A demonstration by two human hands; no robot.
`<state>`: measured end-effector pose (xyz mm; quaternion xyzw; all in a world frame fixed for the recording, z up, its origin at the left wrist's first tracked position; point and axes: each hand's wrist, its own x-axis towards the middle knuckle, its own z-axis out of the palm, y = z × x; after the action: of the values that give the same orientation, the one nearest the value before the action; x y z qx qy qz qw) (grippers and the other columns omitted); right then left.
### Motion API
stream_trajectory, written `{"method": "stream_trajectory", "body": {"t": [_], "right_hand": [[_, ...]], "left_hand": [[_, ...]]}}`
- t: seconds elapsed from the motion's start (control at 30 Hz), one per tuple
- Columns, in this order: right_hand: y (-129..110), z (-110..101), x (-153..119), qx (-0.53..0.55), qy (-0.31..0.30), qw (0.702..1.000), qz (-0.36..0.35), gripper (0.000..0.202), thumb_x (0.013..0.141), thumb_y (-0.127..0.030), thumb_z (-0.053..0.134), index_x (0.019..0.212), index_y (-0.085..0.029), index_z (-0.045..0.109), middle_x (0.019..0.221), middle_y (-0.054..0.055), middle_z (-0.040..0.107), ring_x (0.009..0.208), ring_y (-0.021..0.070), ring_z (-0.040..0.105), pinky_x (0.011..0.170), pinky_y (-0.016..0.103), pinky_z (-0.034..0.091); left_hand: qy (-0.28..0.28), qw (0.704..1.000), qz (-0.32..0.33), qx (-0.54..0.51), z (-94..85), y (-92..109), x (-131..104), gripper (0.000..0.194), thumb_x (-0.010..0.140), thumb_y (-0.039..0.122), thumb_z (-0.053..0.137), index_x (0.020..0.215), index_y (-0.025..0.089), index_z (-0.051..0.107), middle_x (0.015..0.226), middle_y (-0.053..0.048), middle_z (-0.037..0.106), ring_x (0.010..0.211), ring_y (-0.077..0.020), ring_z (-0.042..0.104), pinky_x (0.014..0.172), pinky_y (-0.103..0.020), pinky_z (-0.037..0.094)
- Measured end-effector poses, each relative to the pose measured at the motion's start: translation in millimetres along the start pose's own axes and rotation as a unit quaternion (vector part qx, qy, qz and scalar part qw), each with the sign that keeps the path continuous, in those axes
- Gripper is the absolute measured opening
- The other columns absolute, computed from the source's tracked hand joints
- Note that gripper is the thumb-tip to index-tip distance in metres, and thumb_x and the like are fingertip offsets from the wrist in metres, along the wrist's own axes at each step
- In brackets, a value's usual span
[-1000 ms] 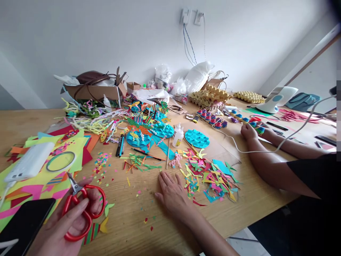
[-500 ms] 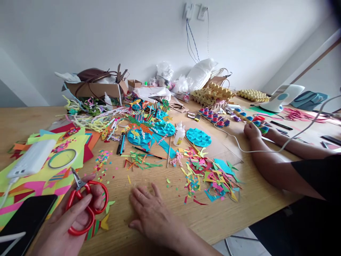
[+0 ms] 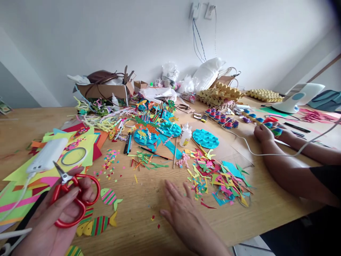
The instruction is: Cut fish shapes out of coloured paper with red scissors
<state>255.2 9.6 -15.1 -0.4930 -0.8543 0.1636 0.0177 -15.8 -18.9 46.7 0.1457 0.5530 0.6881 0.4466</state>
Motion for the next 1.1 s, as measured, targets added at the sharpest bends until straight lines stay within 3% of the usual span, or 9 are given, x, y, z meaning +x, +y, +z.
{"method": "stream_trajectory", "body": {"t": [0.1,0.3,0.5,0.67,0.77,0.93,1.0,1.1], "right_hand": [[-26.9,4.5,21.4,0.024,0.008,0.995,-0.1,0.056,0.09,-0.047,0.038,0.134,-0.013,0.037,0.141,0.013,0.035,0.13,0.0239,0.03,0.106,0.054,0.019],[-33.5,8.8,41.3,0.024,-0.001,0.99,-0.136,0.057,0.089,-0.046,0.039,0.133,-0.01,0.037,0.139,0.016,0.037,0.128,0.0263,0.033,0.105,0.055,0.019],[-40.3,4.4,41.0,0.032,0.004,0.99,-0.139,0.056,0.09,-0.045,0.038,0.133,-0.01,0.037,0.14,0.015,0.037,0.128,0.0261,0.032,0.106,0.054,0.019],[-27.5,13.0,21.3,0.05,-0.05,0.978,-0.197,0.059,0.089,-0.046,0.04,0.139,-0.017,0.027,0.144,0.009,0.03,0.133,0.0219,0.022,0.107,0.054,0.011],[-2.6,19.5,2.3,0.041,-0.071,0.984,-0.161,0.061,0.089,-0.04,0.043,0.141,-0.019,0.02,0.146,0.007,0.021,0.134,0.0235,0.02,0.107,0.057,0.011],[22.4,7.7,-13.2,-0.029,-0.024,0.997,0.073,0.058,0.084,-0.032,0.051,0.134,-0.006,0.037,0.141,0.019,0.03,0.129,0.0328,0.03,0.103,0.062,0.009],[14.0,3.2,-5.5,-0.013,-0.009,0.998,0.054,0.057,0.085,-0.036,0.049,0.134,-0.009,0.037,0.141,0.017,0.032,0.129,0.0293,0.031,0.105,0.059,0.01],[-9.7,6.2,17.3,0.029,0.004,0.997,-0.072,0.057,0.088,-0.042,0.042,0.137,-0.014,0.032,0.143,0.012,0.03,0.131,0.0229,0.027,0.107,0.054,0.015]], "left_hand": [[-0.056,0.998,0.026,0.002,-7.0,-1.3,-1.2,0.033,0.054,0.018,0.074,0.085,0.02,0.064,0.072,-0.001,0.061,0.063,-0.014,0.05,0.051,-0.021,0.05],[-0.023,0.999,0.03,-0.012,-28.8,-8.0,8.4,0.041,0.048,0.018,0.077,0.086,0.022,0.063,0.071,0.0,0.059,0.065,-0.0149,0.049,0.049,-0.021,0.05],[-0.033,0.999,0.014,-0.009,-25.8,-10.3,3.7,0.033,0.05,0.019,0.077,0.081,0.021,0.063,0.076,-0.002,0.06,0.061,-0.0145,0.048,0.042,-0.021,0.047],[-0.041,0.999,0.007,-0.007,-23.4,-10.6,3.4,0.029,0.05,0.019,0.076,0.077,0.019,0.064,0.074,-0.001,0.059,0.062,-0.0144,0.048,0.043,-0.022,0.048],[-0.041,0.999,0.007,-0.006,-23.5,-12.6,5.4,0.03,0.051,0.018,0.075,0.078,0.02,0.064,0.072,-0.001,0.06,0.06,-0.0142,0.047,0.042,-0.022,0.047],[-0.03,0.999,0.027,-0.011,-19.2,-15.4,7.1,0.031,0.05,0.017,0.074,0.08,0.02,0.065,0.07,-0.001,0.061,0.06,-0.0149,0.049,0.047,-0.024,0.049],[-0.034,0.999,0.026,-0.004,-13.8,-15.8,4.4,0.033,0.05,0.017,0.074,0.081,0.02,0.064,0.069,-0.001,0.061,0.06,-0.0156,0.05,0.048,-0.025,0.05],[-0.054,0.998,0.021,0.0,-3.4,-15.3,-4.7,0.036,0.053,0.019,0.073,0.088,0.021,0.064,0.07,-0.001,0.06,0.061,-0.0158,0.051,0.048,-0.023,0.049]]}}
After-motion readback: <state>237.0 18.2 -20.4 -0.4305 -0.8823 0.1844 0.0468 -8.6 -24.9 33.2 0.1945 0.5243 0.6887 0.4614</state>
